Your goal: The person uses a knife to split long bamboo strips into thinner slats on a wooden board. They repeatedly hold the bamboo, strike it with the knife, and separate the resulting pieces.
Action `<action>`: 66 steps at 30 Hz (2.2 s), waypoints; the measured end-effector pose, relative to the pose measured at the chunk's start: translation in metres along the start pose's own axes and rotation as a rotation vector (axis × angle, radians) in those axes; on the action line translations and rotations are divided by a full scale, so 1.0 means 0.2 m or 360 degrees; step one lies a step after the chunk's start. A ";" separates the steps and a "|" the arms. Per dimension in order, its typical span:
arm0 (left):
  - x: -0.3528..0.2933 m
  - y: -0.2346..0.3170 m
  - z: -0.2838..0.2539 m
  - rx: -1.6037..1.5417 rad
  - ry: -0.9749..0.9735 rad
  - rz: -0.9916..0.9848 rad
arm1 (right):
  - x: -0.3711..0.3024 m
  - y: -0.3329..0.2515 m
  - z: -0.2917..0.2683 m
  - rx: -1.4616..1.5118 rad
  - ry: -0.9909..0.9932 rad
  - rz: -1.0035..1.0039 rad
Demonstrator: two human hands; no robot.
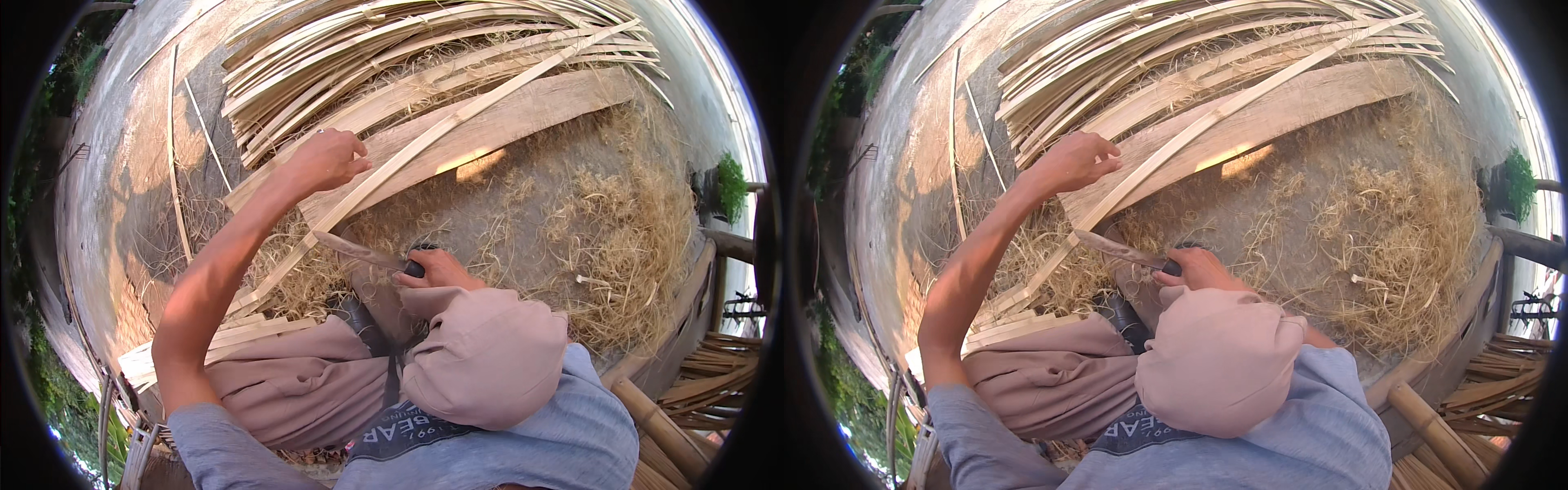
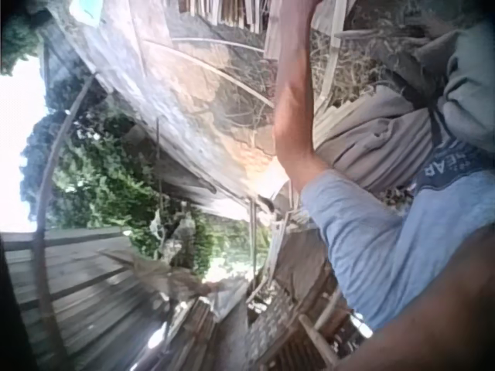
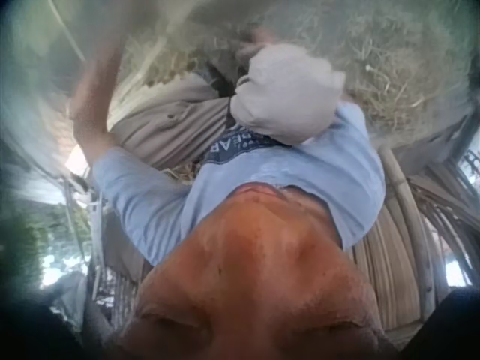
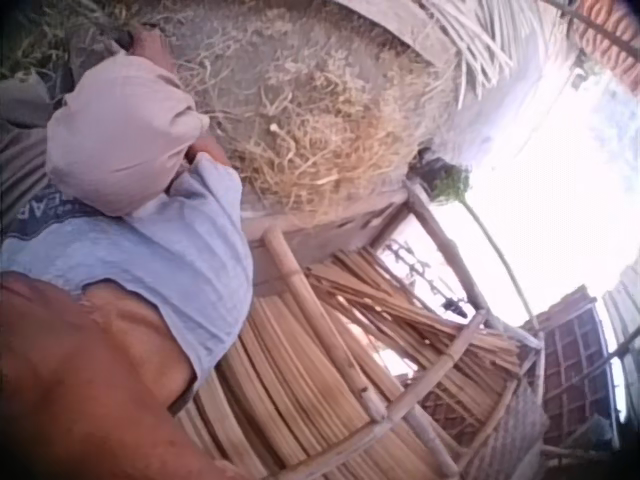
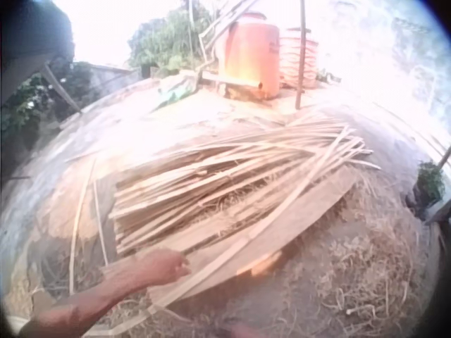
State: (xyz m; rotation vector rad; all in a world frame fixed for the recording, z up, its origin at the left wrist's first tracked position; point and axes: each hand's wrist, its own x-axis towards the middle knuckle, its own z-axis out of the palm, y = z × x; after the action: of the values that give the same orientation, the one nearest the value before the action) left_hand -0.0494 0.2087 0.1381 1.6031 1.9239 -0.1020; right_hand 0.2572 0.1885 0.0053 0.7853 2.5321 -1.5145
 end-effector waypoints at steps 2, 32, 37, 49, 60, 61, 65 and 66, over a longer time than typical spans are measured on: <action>0.18 0.18 0.12 0.0069 -0.0213 -0.0168 | 0.05 0.04 -0.01 0.0043 -0.0033 0.0018; 1.04 0.67 0.63 -0.0277 0.0535 0.0023 | 0.17 0.17 0.01 0.0608 0.0346 0.0115; 1.06 0.59 0.62 -0.0445 0.0549 0.0111 | 0.20 0.18 0.04 0.0798 0.0357 0.0237; 1.04 0.57 0.61 -0.0398 0.0490 0.0098 | 0.23 0.12 -0.05 0.0690 0.0044 0.0199; 1.10 0.60 0.65 -0.0420 0.0636 0.0084 | 0.24 0.13 0.11 0.0702 0.0160 0.0051; 1.07 0.64 0.64 -0.0416 0.0627 0.0071 | 0.23 0.09 0.18 0.0731 0.0197 0.0056; 1.07 0.47 0.58 -0.0726 0.0422 0.0190 | 0.17 -0.02 0.28 0.0719 -0.0006 0.0006; 1.03 0.48 0.57 -0.0868 0.0480 0.0262 | 0.16 -0.01 0.28 0.0734 0.0004 0.0046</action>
State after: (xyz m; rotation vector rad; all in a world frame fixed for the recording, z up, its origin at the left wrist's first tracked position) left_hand 0.0704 0.3621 -0.0263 1.4405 1.8077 0.7086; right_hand 0.2181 0.1531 -0.0315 0.8620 2.1797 -2.1204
